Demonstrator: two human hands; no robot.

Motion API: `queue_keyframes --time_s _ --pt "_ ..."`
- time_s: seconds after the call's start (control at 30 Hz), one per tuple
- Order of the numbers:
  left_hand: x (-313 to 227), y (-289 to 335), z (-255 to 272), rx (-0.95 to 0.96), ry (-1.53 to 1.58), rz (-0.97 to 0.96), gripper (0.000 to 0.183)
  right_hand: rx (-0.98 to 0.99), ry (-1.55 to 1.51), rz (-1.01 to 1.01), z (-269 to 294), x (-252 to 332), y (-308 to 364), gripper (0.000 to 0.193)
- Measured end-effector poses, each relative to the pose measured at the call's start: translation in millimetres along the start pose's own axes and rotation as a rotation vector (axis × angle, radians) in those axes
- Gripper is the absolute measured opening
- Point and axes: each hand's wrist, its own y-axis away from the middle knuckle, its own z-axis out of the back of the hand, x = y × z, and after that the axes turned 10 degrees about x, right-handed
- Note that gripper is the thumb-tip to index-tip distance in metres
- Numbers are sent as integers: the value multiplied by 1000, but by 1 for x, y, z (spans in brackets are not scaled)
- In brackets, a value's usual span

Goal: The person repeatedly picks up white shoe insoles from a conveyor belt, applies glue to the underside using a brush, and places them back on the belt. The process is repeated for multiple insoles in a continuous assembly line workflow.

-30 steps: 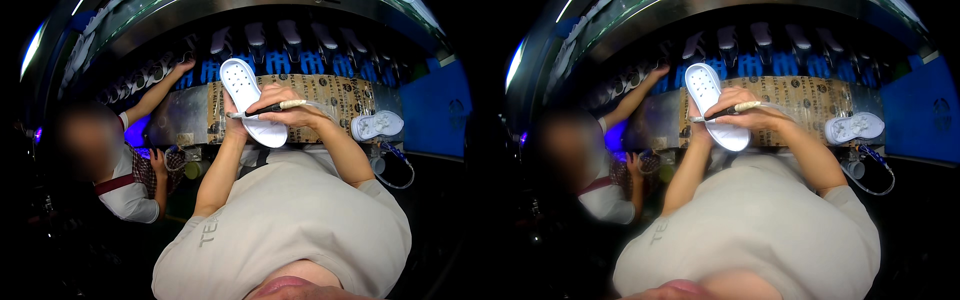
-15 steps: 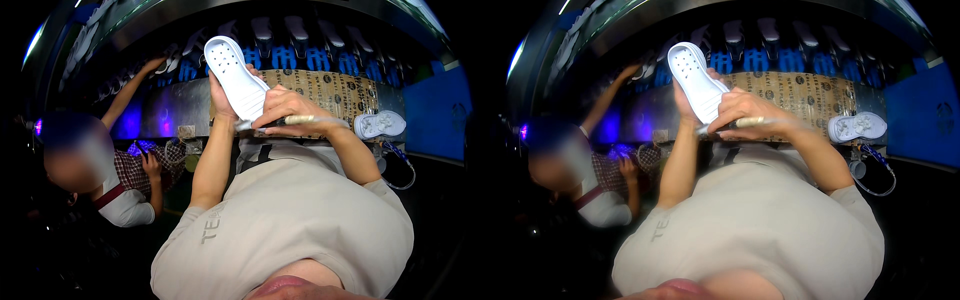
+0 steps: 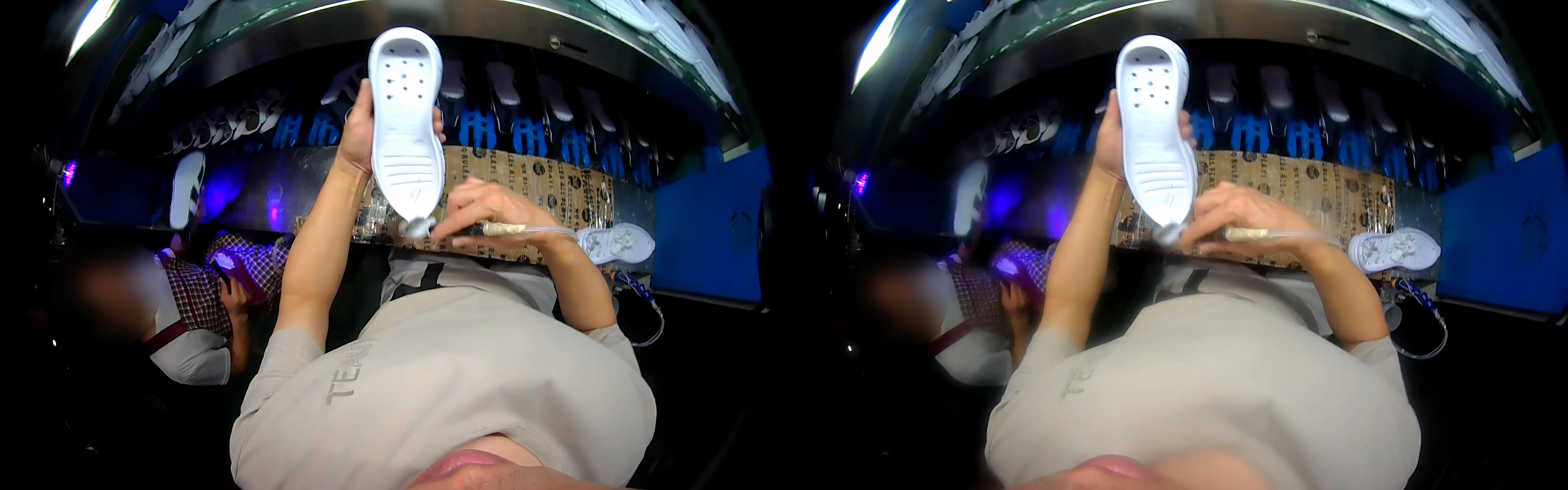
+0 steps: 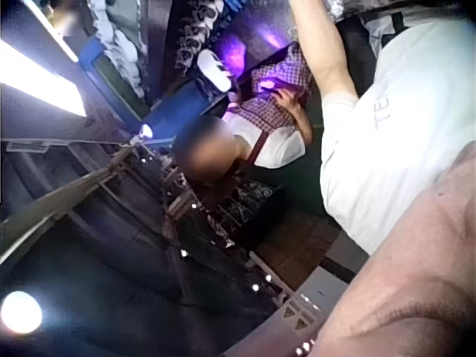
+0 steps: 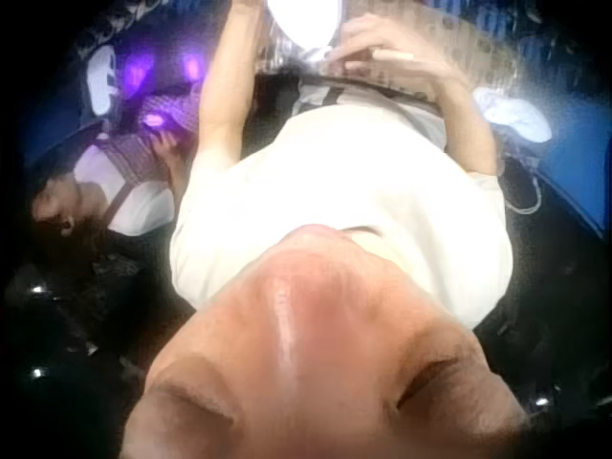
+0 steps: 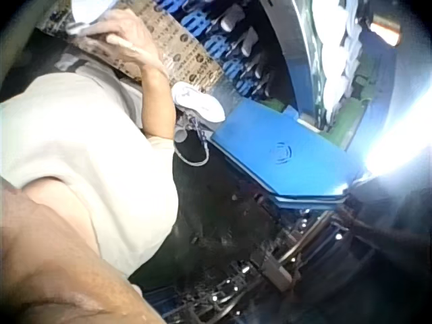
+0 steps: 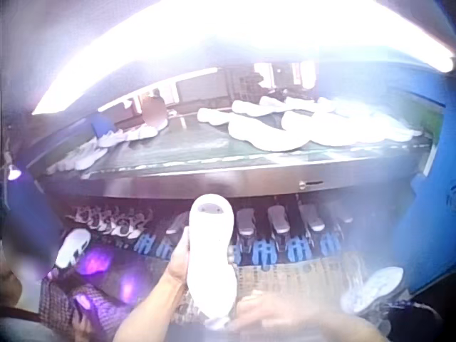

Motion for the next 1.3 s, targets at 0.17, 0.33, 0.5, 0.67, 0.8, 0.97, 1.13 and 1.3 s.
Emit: queue_keyframes --time_s 0.17,0.33,0.5,0.67,0.8,0.97,1.13,1.3 --pt "-6 -16 -3 -42 -264 267 70 -177 132 -138 8 6 -1 27" --pt "-5 -37 -21 -260 -727 540 61 18 92 -135 16 11 4 30" --pt "-4 -49 -13 -173 -1069 774 67 -27 281 -146 22 13 3 29" --pt "-11 -52 -33 -97 -1249 872 67 -203 266 -200 30 17 10 32" --pt "-18 -45 -38 -153 -1257 848 67 -2 247 -167 38 20 12 35" --pt "-28 -39 -45 -126 -1256 872 71 -155 291 -272 44 22 20 32" --pt "-36 -34 -43 -153 -1281 889 75 -118 278 -246 54 24 24 35" --pt "-42 -29 -36 -171 -1284 912 75 -30 340 -217 69 29 27 34"
